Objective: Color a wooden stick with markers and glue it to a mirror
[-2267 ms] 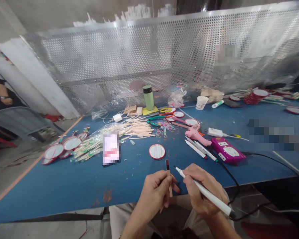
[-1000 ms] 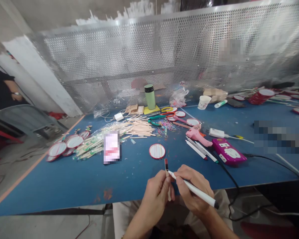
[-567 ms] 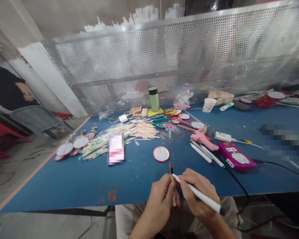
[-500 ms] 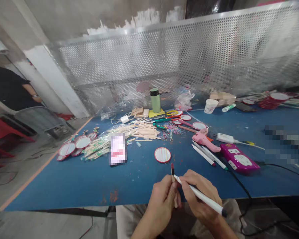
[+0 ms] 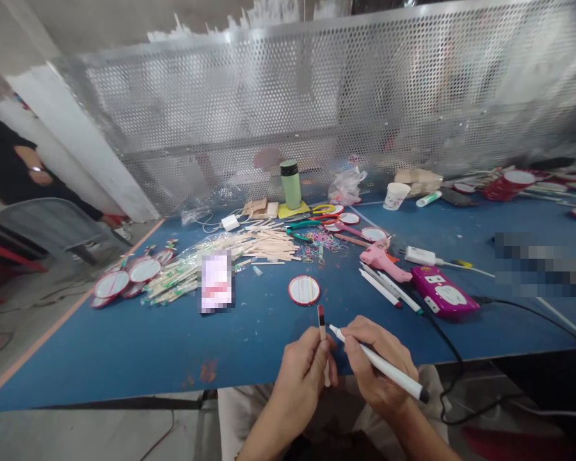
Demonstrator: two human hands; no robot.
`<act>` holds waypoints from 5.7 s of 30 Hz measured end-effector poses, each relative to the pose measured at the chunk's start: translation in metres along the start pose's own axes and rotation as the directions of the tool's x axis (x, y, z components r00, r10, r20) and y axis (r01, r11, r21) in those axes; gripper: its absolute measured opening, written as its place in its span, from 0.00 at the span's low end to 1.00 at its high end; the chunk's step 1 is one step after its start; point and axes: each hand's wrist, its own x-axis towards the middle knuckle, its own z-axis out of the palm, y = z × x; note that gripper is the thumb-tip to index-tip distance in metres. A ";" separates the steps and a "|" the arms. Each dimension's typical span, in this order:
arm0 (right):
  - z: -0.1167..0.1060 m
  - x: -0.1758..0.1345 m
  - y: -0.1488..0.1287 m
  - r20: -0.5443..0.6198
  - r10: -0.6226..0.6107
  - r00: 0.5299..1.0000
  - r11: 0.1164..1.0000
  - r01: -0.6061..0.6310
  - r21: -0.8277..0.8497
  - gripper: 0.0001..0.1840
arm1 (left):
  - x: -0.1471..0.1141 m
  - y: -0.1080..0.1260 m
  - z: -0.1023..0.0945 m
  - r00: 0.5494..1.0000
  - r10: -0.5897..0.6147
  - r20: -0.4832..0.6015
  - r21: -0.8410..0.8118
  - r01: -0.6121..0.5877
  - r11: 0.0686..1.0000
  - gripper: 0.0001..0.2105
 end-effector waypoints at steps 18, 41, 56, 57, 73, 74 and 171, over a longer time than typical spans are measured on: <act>0.001 0.003 -0.003 0.079 -0.024 0.997 0.996 0.017 0.092 0.09 | -0.002 0.004 0.000 0.999 0.038 -0.019 0.072 -0.037 0.997 0.18; 0.001 0.005 -0.006 0.046 -0.022 0.999 0.998 0.019 0.051 0.09 | -0.003 0.004 0.001 1.000 0.012 -0.026 0.048 -0.010 0.999 0.18; 0.002 0.005 -0.006 0.033 -0.028 0.999 0.999 0.026 0.037 0.09 | -0.003 0.003 0.001 0.999 0.026 -0.031 0.081 -0.023 0.996 0.19; 0.002 0.005 -0.006 0.034 -0.026 0.999 0.999 0.024 0.039 0.09 | -0.003 0.003 0.001 0.999 0.025 -0.032 0.079 -0.022 0.997 0.19; 0.002 0.007 -0.007 0.039 -0.032 0.999 0.997 0.029 0.074 0.09 | -0.003 0.006 0.000 0.999 0.022 -0.024 0.068 -0.020 0.997 0.19; 0.002 0.007 -0.007 0.039 -0.031 0.999 0.997 0.028 0.065 0.09 | -0.003 0.006 0.000 0.999 0.026 -0.026 0.073 -0.024 0.997 0.19; 0.001 0.001 -0.005 0.033 -0.033 0.999 0.998 0.031 0.060 0.10 | -0.004 0.003 0.000 1.000 0.017 -0.024 0.001 -0.017 1.000 0.19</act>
